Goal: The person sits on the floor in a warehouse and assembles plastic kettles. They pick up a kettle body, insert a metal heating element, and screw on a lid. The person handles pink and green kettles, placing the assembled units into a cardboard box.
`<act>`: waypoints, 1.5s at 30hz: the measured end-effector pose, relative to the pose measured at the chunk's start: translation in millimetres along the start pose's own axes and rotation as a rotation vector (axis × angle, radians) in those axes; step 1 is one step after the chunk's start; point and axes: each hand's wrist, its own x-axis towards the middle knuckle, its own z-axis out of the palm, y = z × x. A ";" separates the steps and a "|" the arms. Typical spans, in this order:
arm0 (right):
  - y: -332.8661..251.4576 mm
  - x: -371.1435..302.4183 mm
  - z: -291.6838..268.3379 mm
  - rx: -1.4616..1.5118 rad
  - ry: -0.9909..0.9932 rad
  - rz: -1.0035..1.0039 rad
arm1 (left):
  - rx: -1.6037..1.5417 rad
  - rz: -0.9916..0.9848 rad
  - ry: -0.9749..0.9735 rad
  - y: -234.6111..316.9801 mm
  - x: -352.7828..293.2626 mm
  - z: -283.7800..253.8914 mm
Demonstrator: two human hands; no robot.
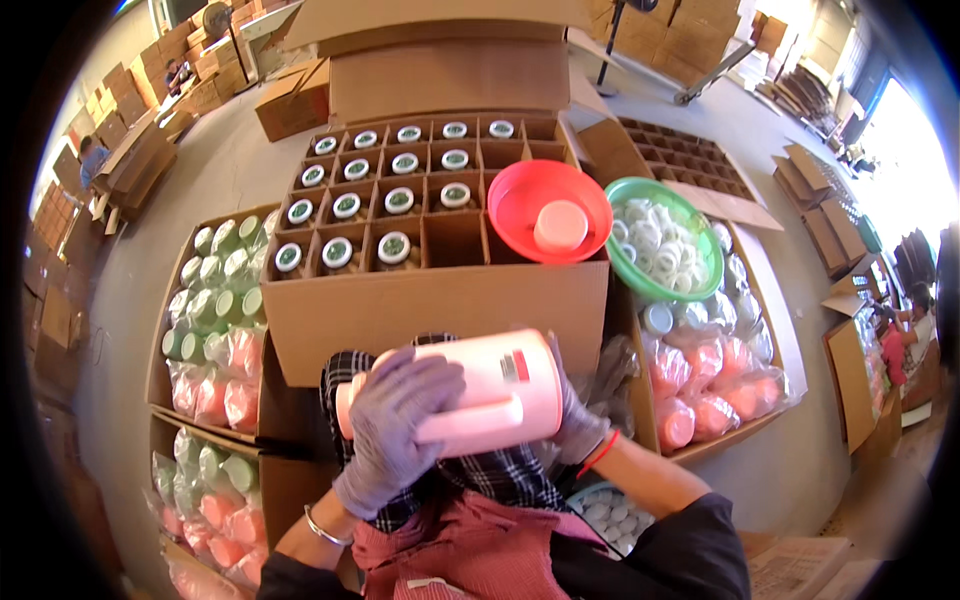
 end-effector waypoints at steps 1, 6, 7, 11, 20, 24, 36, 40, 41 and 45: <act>-2.2 2.3 1.6 0.010 0.071 0.074 | -0.043 -0.113 -0.005 -4.3 1.4 -3.4; -42.5 -9.5 15.4 -0.696 -0.462 -0.587 | -1.012 -0.938 0.094 -33.6 -6.1 -10.9; -49.9 -13.1 21.1 -0.773 -0.499 -0.583 | -0.863 -0.900 0.148 -35.0 -12.5 -9.0; -62.8 -14.1 41.1 -1.077 -0.559 -0.575 | -0.799 -0.822 0.340 -36.2 -34.5 7.9; -149.6 151.9 -48.5 -2.180 0.488 -0.756 | -1.418 -0.833 0.482 -55.8 -39.4 16.2; -169.5 163.0 -60.7 -1.891 0.248 -0.648 | -0.938 -0.570 0.384 -68.2 -32.0 33.0; -53.1 -14.7 16.3 -1.553 -0.348 -1.190 | -0.673 -0.477 0.275 -83.8 -32.1 39.2; 16.6 -45.9 25.1 -1.309 -0.714 -0.754 | -0.576 -0.698 0.308 -76.9 -44.1 24.6; 35.3 -55.9 22.0 -1.405 -0.744 -0.609 | -0.401 -0.669 0.261 -76.7 -49.1 20.9; 52.1 -108.7 -74.2 -1.157 -0.226 -0.512 | 0.391 -0.309 0.021 -78.1 -69.3 15.3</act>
